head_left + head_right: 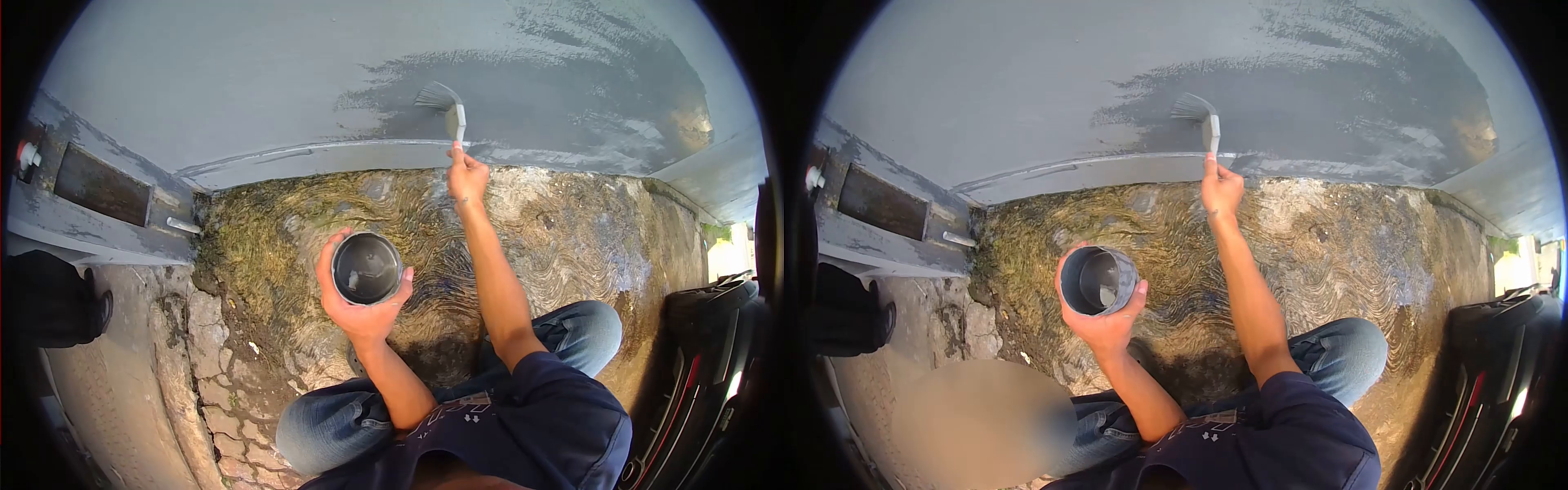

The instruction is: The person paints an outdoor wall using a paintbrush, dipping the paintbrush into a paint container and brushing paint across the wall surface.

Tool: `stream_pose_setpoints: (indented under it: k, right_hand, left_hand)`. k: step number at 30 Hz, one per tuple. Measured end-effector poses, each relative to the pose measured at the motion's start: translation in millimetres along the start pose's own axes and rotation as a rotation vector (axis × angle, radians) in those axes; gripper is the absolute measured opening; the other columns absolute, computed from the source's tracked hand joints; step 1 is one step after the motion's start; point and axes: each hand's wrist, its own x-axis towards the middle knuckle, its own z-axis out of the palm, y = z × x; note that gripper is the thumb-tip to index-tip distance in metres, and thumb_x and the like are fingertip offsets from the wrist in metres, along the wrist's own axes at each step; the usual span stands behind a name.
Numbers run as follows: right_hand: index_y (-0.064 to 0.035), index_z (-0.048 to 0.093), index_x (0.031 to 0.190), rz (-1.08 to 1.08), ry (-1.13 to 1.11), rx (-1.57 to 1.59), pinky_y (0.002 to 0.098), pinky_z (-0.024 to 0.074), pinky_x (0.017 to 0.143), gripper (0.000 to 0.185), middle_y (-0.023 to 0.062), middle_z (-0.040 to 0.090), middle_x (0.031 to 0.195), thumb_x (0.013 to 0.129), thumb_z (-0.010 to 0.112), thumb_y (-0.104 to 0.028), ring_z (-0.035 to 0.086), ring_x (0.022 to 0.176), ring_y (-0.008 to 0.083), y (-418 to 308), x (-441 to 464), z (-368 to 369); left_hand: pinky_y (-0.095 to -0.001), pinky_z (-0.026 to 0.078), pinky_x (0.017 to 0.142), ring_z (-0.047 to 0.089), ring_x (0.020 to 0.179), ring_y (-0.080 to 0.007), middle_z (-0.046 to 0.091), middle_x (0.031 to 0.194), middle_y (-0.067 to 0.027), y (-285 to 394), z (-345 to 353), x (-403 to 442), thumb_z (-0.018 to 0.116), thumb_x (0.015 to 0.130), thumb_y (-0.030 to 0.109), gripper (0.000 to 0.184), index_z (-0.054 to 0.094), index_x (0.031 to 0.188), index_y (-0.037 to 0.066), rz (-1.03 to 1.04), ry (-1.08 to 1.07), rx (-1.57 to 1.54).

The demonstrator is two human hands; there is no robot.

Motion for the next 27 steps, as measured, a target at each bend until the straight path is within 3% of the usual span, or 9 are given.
stream_pose_setpoints:
  k: [3,7,10,12,14,19,21,23,27]
  right_hand:
    - [0.0048,0.067,0.101,0.174,0.180,0.331,0.0237,0.0237,0.034,0.046,0.0015,0.048,0.055,0.098,0.058,-0.040,0.037,0.038,0.0071,-20.7,15.6,-47.5]
    - [0.0052,0.066,0.095,0.171,0.211,0.322,0.0252,0.0243,0.033,0.044,0.0007,0.046,0.053,0.099,0.057,-0.038,0.039,0.037,0.0083,-24.7,4.1,-29.1]
    - [0.0061,0.070,0.085,-0.165,0.280,-0.096,0.0470,0.0490,0.071,0.045,0.0294,0.065,0.070,0.092,0.062,-0.038,0.064,0.065,0.0421,-0.2,-13.4,31.6]
    - [0.0050,0.070,0.089,-0.278,0.120,-0.077,0.0476,0.0486,0.068,0.043,0.0271,0.064,0.068,0.094,0.060,-0.036,0.063,0.065,0.0445,-37.7,-65.2,63.5]
    - [0.0042,0.070,0.087,-0.322,-0.087,-0.153,0.0404,0.0445,0.057,0.044,0.0159,0.053,0.052,0.095,0.061,-0.038,0.047,0.052,0.0178,-42.9,-93.9,94.2]
    - [0.0034,0.072,0.090,-0.411,-0.176,-0.176,0.0374,0.0410,0.049,0.046,0.0097,0.049,0.047,0.094,0.063,-0.041,0.045,0.047,0.0132,-51.4,-112.8,103.2]
    - [0.0015,0.073,0.095,-0.253,-0.058,-0.243,0.0429,0.0469,0.059,0.041,0.0208,0.057,0.055,0.092,0.064,-0.039,0.058,0.052,0.0312,-48.5,-73.9,74.3]
    - [0.0020,0.074,0.095,-0.261,0.067,-0.195,0.0371,0.0436,0.054,0.047,0.0107,0.052,0.050,0.091,0.065,-0.044,0.047,0.051,0.0137,-24.7,-26.5,36.8]
    - [0.0057,0.071,0.079,-0.088,0.253,0.088,0.0320,0.0333,0.042,0.046,0.0021,0.050,0.050,0.096,0.061,-0.036,0.041,0.042,0.0113,-42.6,2.6,-29.0]
  left_hand:
    - [-0.0378,0.051,0.096,0.061,0.110,-0.0258,0.059,0.124,-0.0163,-3.4,-4.5,2.6,0.088,0.051,0.001,0.089,0.049,0.131,0.001,0.001,-0.004,-0.003]
    - [-0.0372,0.052,0.095,0.062,0.109,-0.0255,0.060,0.124,-0.0162,-8.1,-8.8,3.8,0.089,0.051,0.001,0.088,0.049,0.130,0.001,-0.019,-0.013,0.003]
    - [-0.0365,0.052,0.095,0.062,0.110,-0.0256,0.059,0.125,-0.0167,-7.0,-7.6,1.7,0.089,0.052,0.002,0.088,0.049,0.130,0.001,-0.045,-0.019,-0.050]
    - [-0.0362,0.052,0.095,0.062,0.111,-0.0256,0.059,0.126,-0.0171,-5.5,-9.5,2.5,0.089,0.052,0.002,0.088,0.049,0.130,0.000,-0.038,-0.018,-0.057]
    - [-0.0363,0.052,0.095,0.062,0.111,-0.0260,0.059,0.126,-0.0176,-3.8,-11.9,3.3,0.090,0.053,0.003,0.089,0.048,0.131,0.000,-0.049,-0.056,-0.056]
    - [-0.0373,0.051,0.096,0.062,0.112,-0.0264,0.058,0.127,-0.0180,-5.9,-12.3,11.6,0.090,0.052,0.005,0.091,0.048,0.131,-0.001,-0.027,-0.031,-0.134]
    - [-0.0367,0.049,0.095,0.059,0.110,-0.0234,0.057,0.124,-0.0137,-6.7,-11.3,14.5,0.089,0.052,0.004,0.086,0.050,0.129,-0.001,-0.041,0.010,-0.196]
    - [-0.0365,0.050,0.094,0.059,0.110,-0.0229,0.057,0.125,-0.0130,-6.4,-10.8,15.9,0.089,0.053,0.004,0.085,0.050,0.129,-0.001,-0.096,-0.006,-0.233]
    - [-0.0360,0.051,0.093,0.061,0.107,-0.0220,0.060,0.122,-0.0113,-8.8,-10.2,22.4,0.088,0.054,0.003,0.084,0.051,0.129,0.001,-0.153,-0.067,-0.264]
